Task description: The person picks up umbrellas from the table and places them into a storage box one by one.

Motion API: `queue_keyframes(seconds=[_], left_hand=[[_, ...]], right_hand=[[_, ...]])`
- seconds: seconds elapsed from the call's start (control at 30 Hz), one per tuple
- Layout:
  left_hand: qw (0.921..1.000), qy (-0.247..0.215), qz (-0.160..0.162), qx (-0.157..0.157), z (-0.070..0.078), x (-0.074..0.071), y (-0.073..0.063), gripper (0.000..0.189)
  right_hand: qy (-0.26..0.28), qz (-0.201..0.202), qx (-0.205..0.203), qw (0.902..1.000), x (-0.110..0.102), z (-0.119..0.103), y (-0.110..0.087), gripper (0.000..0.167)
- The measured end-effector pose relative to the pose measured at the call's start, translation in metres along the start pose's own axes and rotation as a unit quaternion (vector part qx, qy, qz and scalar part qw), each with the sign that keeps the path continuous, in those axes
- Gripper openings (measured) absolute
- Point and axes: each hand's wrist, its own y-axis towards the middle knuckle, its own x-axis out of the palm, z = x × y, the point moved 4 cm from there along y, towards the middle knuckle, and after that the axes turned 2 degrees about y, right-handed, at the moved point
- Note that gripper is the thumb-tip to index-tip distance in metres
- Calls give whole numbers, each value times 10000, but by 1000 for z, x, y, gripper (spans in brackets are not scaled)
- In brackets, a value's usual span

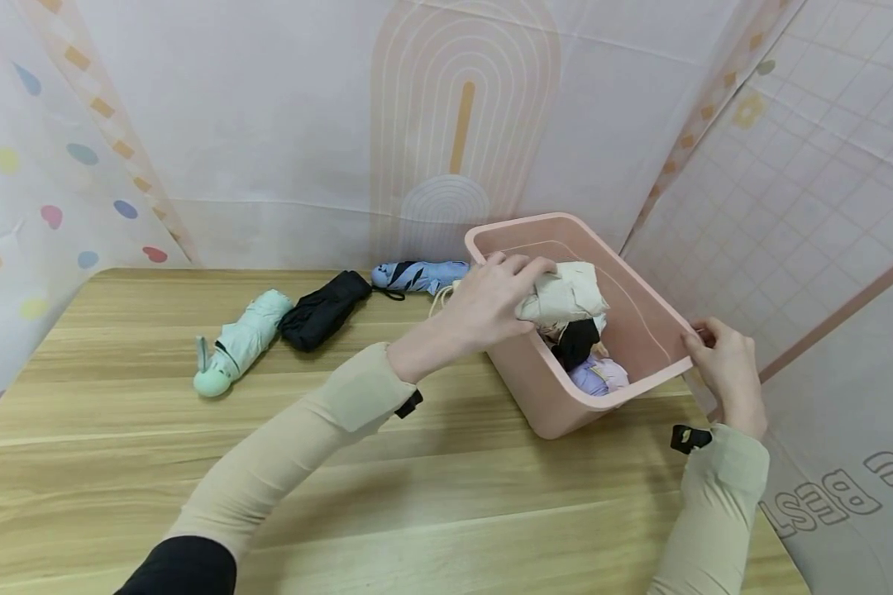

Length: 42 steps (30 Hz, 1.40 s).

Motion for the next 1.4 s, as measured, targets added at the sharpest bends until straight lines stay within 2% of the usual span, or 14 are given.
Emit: queue_keyframes(seconds=[0.3, 0.5, 0.93, 1.17, 1.4], left_hand=[[9985, 200, -210, 455, 30, 14, 18, 61], [9965, 277, -515, 599, 39, 30, 26, 63], [9897, 660, -690, 1065, 48, 54, 47, 57], [9880, 621, -858, 1122, 41, 62, 60, 61], [9892, 446, -642, 1242, 37, 62, 63, 44]], right_hand=[[2, 159, -185, 9997, -1, 0, 2, 29], [12, 156, -154, 9998, 0, -1, 1, 29], [14, 191, -173, 9997, -2, -2, 1, 30], [-4, 189, -146, 9997, -3, 0, 0, 30], [74, 37, -73, 9999, 0, 1, 0, 33]])
